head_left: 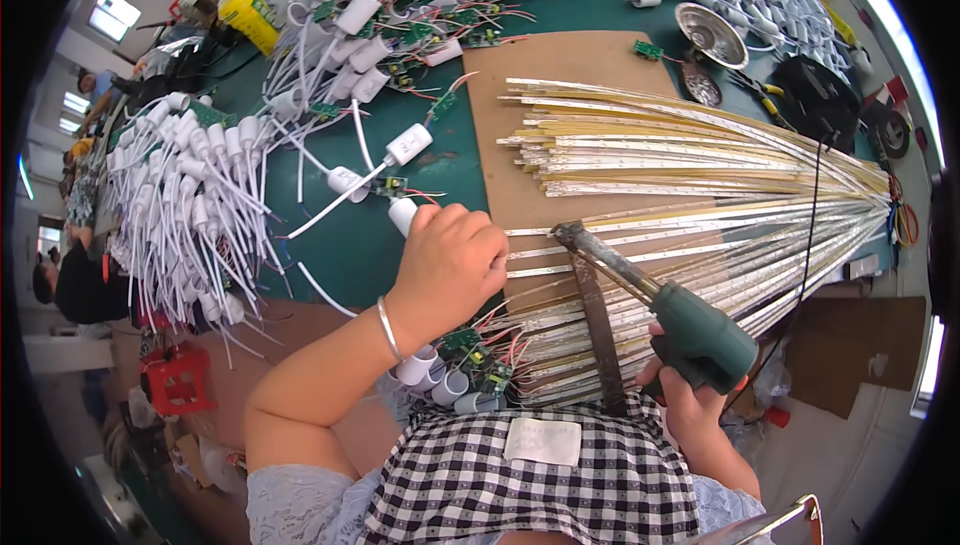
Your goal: The person uses a soldering iron to attach wires to the ends of long, thin LED light strips. They pick up individual strips, align the wires, and apply solder to secure the connections. The completed units are placed on the table to the left.
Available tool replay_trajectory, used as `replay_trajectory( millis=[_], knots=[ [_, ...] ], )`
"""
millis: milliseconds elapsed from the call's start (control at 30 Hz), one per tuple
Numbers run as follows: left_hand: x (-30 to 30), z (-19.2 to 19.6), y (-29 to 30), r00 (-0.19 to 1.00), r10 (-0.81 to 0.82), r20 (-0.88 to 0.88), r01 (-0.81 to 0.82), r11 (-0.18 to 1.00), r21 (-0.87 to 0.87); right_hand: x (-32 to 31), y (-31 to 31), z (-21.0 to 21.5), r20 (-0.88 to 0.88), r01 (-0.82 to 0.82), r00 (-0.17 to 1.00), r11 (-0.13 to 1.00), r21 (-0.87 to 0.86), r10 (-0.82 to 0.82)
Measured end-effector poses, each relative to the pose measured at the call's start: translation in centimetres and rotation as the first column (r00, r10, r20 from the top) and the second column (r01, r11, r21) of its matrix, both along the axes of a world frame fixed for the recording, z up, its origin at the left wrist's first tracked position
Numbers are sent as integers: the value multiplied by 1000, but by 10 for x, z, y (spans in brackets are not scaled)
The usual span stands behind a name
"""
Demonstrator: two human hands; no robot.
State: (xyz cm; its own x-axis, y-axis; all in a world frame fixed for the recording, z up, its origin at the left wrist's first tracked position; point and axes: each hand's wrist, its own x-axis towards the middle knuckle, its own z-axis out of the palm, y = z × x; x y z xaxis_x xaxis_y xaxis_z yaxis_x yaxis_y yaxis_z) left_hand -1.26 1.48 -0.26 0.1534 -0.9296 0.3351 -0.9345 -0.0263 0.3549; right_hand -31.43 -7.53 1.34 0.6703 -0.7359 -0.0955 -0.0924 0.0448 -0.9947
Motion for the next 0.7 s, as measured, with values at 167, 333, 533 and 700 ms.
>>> replay_trajectory(
  millis=[167,333,533,700],
  knots=[
    [-2,-1,2,998,32,57,-33,999,14,6,0,3,19,76,997,995,57,-77],
    [-1,6,4,998,23,55,-26,998,53,9,-1,4,18,103,994,993,59,-104],
    [52,39,-33,998,63,28,-63,998,-8,6,-6,2,30,101,994,993,55,-103],
    [132,19,-96,950,311,-8,-311,950,33,8,-8,-1,88,102,990,993,66,-108]
  ],
)
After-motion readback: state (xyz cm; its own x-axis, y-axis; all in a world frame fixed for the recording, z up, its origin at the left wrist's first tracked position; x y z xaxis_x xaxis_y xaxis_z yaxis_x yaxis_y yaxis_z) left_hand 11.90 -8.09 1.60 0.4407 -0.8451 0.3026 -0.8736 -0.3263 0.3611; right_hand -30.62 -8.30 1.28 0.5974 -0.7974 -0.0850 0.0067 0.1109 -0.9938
